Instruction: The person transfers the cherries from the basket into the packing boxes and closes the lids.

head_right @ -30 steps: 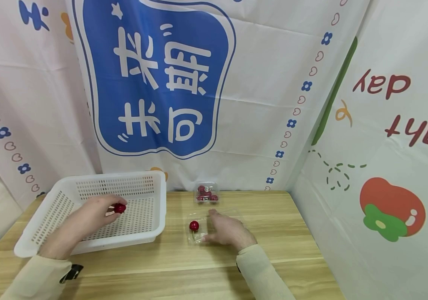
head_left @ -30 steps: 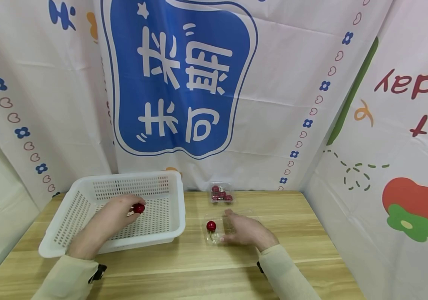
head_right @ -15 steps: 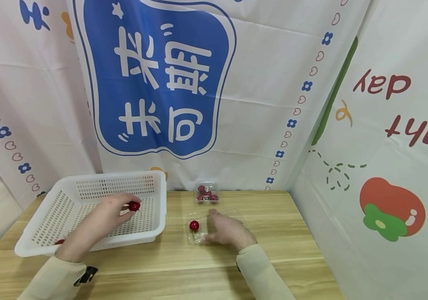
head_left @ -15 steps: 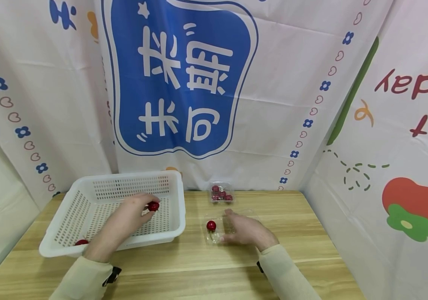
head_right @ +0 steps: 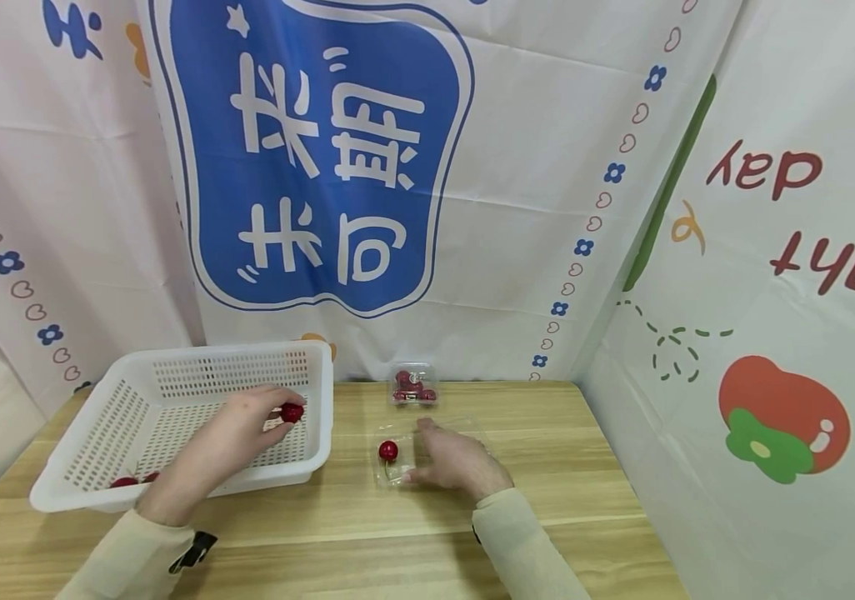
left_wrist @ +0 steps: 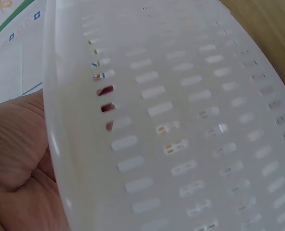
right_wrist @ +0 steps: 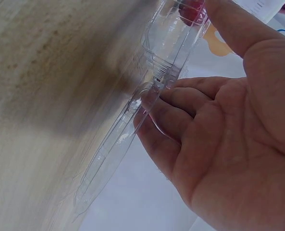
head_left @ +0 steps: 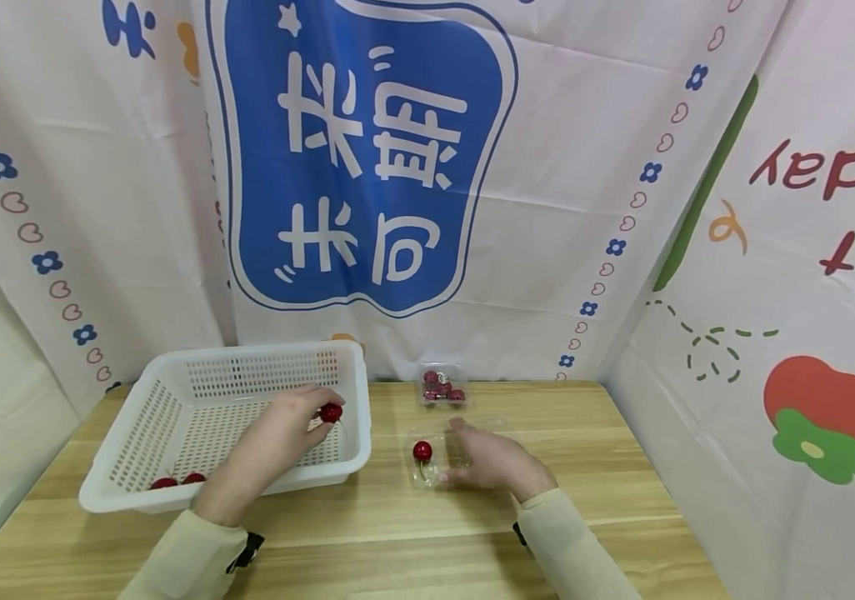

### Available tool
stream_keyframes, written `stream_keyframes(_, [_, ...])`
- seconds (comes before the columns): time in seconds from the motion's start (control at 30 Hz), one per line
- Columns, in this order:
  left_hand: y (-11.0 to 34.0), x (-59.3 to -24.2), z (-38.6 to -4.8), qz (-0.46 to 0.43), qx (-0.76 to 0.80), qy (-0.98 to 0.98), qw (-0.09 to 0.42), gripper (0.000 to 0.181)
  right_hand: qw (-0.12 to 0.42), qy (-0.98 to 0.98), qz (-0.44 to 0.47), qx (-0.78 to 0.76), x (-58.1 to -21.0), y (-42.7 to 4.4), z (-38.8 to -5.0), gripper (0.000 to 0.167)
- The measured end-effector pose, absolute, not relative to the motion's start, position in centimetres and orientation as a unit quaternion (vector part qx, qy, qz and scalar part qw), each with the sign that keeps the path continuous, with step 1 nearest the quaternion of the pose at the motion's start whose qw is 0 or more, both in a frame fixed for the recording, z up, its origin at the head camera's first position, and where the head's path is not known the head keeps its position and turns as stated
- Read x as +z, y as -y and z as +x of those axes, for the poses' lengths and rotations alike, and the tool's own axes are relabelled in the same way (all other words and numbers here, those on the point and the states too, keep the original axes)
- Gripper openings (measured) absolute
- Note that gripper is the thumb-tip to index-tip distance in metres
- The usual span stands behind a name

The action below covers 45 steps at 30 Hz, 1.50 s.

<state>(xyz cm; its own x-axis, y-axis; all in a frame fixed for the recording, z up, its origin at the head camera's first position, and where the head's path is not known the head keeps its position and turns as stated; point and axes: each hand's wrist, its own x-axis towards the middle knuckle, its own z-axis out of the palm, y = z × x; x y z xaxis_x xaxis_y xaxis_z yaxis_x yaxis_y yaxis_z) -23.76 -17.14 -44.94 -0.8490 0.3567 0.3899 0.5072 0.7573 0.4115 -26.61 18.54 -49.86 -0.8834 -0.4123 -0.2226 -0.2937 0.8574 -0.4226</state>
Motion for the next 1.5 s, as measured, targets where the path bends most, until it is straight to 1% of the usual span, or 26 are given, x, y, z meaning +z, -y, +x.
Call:
stream_keyframes(0.17, [16.2,-44.6,-23.8,-0.242,-0.263,0.922,0.147,0.030,0.154,-0.951,-0.186,-0.193,-49.9,-18.6,-26.6,0.109])
stream_keyframes(0.6, [13.6,-44.1,-23.8,-0.250,-0.252,0.927,0.125,0.028,0.154,-0.952,-0.189,-0.186,-50.0,-18.7,-26.8,0.110])
stream_keyframes(0.93, [11.0,-44.7,-24.1,-0.265,-0.252,0.924,0.114,0.028,0.156,-0.952,-0.186,-0.184,-50.1,-18.7,-26.9,0.109])
stream_keyframes(1.17, [9.2,-45.2,-24.2,-0.255,-0.253,0.929,0.086,0.028,0.157,-0.953,-0.184,-0.185,-50.2,-18.6,-26.9,0.109])
stream_keyframes(1.33, [8.1,-45.4,-24.4,-0.259,-0.249,0.930,0.076,0.029,0.157,-0.952,-0.184,-0.189,-50.2,-18.6,-27.0,0.109])
stream_keyframes(1.5, [7.1,-45.7,-24.8,-0.262,-0.234,0.934,0.069,0.026,0.157,-0.951,-0.186,-0.191,-50.2,-18.7,-26.9,0.110])
